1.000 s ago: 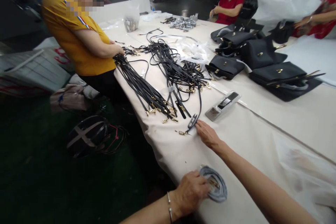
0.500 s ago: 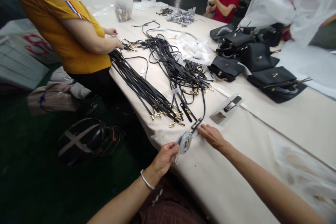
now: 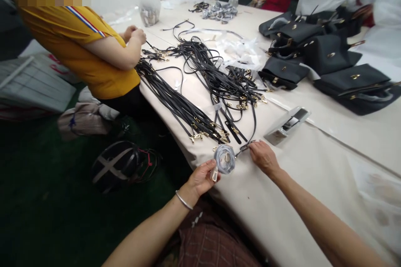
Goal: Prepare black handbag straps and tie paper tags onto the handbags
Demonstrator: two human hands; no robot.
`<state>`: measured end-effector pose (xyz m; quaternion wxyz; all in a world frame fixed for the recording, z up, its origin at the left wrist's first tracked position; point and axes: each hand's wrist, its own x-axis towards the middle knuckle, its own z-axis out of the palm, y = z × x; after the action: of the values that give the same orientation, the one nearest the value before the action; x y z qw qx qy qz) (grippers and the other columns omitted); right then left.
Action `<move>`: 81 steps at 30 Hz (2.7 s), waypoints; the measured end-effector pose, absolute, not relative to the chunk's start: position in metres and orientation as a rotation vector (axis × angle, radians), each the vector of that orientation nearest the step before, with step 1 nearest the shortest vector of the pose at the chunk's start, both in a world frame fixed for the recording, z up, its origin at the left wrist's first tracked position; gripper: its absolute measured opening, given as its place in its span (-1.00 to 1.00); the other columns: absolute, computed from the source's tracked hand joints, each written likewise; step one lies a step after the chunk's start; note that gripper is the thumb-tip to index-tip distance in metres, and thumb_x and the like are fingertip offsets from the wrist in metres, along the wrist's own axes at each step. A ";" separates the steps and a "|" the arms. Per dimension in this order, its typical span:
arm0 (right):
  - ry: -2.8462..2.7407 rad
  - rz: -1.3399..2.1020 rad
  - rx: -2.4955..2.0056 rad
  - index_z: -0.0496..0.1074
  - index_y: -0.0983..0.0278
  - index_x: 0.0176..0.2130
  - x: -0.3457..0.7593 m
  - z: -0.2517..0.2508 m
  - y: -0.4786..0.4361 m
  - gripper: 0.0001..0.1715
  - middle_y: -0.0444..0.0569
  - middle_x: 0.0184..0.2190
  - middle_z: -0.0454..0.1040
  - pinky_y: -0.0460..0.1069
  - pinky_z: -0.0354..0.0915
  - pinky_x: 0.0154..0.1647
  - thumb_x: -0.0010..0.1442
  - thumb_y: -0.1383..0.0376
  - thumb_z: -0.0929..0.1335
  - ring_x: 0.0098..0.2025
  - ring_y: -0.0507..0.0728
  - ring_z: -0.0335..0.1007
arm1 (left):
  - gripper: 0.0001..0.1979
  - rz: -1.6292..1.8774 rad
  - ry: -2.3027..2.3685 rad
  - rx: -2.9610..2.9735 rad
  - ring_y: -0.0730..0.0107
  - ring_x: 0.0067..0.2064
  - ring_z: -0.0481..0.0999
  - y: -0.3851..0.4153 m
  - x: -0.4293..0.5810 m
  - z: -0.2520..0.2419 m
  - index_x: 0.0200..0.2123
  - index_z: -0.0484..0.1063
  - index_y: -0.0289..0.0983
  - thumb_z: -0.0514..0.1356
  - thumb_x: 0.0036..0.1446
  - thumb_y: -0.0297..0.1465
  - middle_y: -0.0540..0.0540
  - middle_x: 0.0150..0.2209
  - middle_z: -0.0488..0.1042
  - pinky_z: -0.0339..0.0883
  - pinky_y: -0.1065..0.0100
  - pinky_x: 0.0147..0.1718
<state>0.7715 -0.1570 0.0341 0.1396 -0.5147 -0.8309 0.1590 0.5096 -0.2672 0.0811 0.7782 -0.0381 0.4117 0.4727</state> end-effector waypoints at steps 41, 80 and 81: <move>-1.736 0.805 -1.611 0.56 0.05 -0.17 0.776 0.151 -0.330 -0.82 -0.04 -0.31 0.49 0.08 0.38 -0.25 0.26 0.24 0.35 -0.28 0.19 0.45 | -0.83 0.362 0.878 1.295 0.51 -0.53 0.24 -0.239 0.600 0.133 -0.39 0.50 -0.34 0.27 -0.03 -0.34 0.06 -0.55 0.33 0.05 0.45 -0.55; -1.560 1.749 -1.596 0.47 0.31 -0.53 0.883 0.170 -0.324 -0.83 -0.16 -0.64 0.42 -0.06 0.18 -0.52 -0.21 0.25 0.43 -0.56 0.04 0.25 | -0.93 0.467 1.140 1.831 0.13 -0.21 0.41 -0.344 0.694 0.166 -0.37 0.60 -0.21 0.29 0.03 -0.45 -0.12 -0.35 0.51 0.19 0.28 -0.15; -1.610 1.720 -1.612 0.46 0.30 -0.54 0.883 0.167 -0.323 -0.85 -0.16 -0.65 0.41 -0.06 0.17 -0.53 -0.21 0.26 0.42 -0.57 0.04 0.25 | -0.93 0.468 1.154 1.814 0.11 -0.19 0.41 -0.346 0.695 0.167 -0.38 0.59 -0.21 0.29 0.04 -0.45 -0.14 -0.34 0.52 0.18 0.27 -0.13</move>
<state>0.8834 -0.3234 0.1671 0.1431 -0.5588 -0.5583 0.5963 0.6954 -0.3465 0.1667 0.4535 0.7347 0.4675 0.1897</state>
